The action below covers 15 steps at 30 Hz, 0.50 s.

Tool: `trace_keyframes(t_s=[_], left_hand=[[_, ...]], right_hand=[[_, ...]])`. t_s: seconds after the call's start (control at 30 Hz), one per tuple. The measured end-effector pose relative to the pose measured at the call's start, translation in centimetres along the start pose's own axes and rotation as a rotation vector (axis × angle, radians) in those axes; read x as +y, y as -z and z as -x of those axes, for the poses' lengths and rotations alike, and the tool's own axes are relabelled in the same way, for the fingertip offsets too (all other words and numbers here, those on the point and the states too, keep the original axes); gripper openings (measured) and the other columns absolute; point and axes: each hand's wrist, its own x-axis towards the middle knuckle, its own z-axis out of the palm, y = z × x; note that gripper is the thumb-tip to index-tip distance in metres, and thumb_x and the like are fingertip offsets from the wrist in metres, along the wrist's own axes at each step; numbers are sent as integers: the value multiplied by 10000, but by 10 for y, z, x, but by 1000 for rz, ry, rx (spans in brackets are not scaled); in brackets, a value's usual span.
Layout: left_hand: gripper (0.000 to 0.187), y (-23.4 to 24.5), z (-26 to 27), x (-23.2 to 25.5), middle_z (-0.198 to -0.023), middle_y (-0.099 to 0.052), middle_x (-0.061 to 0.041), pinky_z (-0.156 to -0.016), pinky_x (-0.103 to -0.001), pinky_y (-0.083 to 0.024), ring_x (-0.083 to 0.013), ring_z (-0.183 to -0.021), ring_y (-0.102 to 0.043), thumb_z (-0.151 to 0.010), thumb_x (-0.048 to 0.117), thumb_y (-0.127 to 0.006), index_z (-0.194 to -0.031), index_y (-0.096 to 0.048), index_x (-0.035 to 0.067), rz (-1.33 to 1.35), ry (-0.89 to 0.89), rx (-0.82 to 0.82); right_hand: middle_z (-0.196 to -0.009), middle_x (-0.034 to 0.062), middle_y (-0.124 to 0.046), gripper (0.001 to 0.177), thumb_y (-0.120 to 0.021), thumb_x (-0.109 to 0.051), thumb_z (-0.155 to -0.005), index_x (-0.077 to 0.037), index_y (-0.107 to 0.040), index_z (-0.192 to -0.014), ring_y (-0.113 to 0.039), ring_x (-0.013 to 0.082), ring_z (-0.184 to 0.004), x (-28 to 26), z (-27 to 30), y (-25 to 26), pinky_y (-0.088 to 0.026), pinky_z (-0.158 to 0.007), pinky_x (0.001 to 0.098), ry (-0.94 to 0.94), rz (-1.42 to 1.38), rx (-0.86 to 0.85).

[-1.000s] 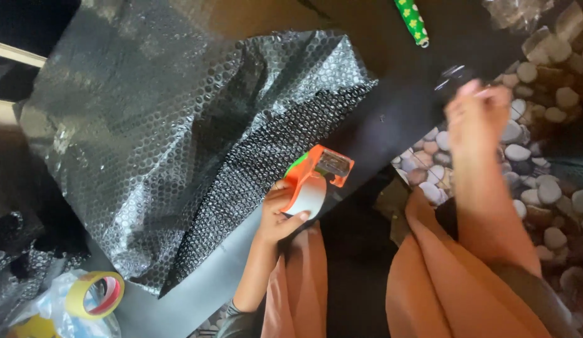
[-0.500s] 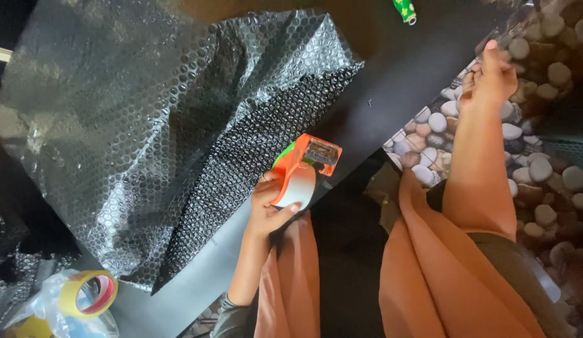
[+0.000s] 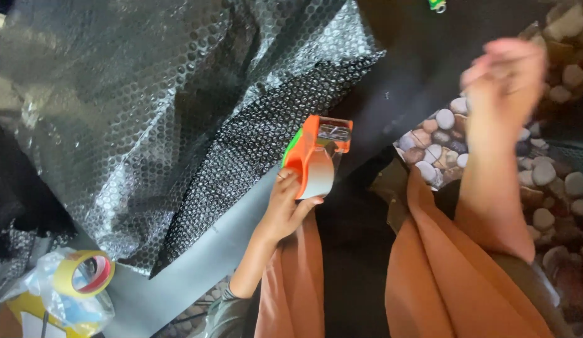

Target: Wrapping a blue bag in black bubble wrap and securing it with tape from a dispenser.

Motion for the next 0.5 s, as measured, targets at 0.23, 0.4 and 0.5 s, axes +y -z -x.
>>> trace_keyframes(t_s=[0.23,0.4,0.5], left_hand=[[314,-9,0,-6,-827,-468,-68,-846,-395,-402,-297,-841,-466,-980,306,-682,-849,-514,76,-77,-133,41],[353,-12,-1,-10,-789,-506,-75,-771,-411,-453,-320,-783,-520,-938,289,-744,-763,-506,95,-87,-197,98],[367,-12,-2,-14,-790,-538,-78,-772,-416,-461,-335,-808,-568,-934,328,-750,-764,-526,93,-92,-210,120]], right_hand=[[-1161,117,-611,382,-907,-228,-853,-130,-761,-1192,-655,245,-968,-91,68,-74,-553,-859,358,309,347,-761],[-931,99,-705,130,-889,-60,-861,-71,-764,-896,-691,265,-802,-95,77,-87,-558,-737,355,316,173,-740],[-942,81,-751,134,-844,14,-886,-59,-732,-879,-728,275,-834,-101,88,-85,-572,-746,357,403,235,-708]])
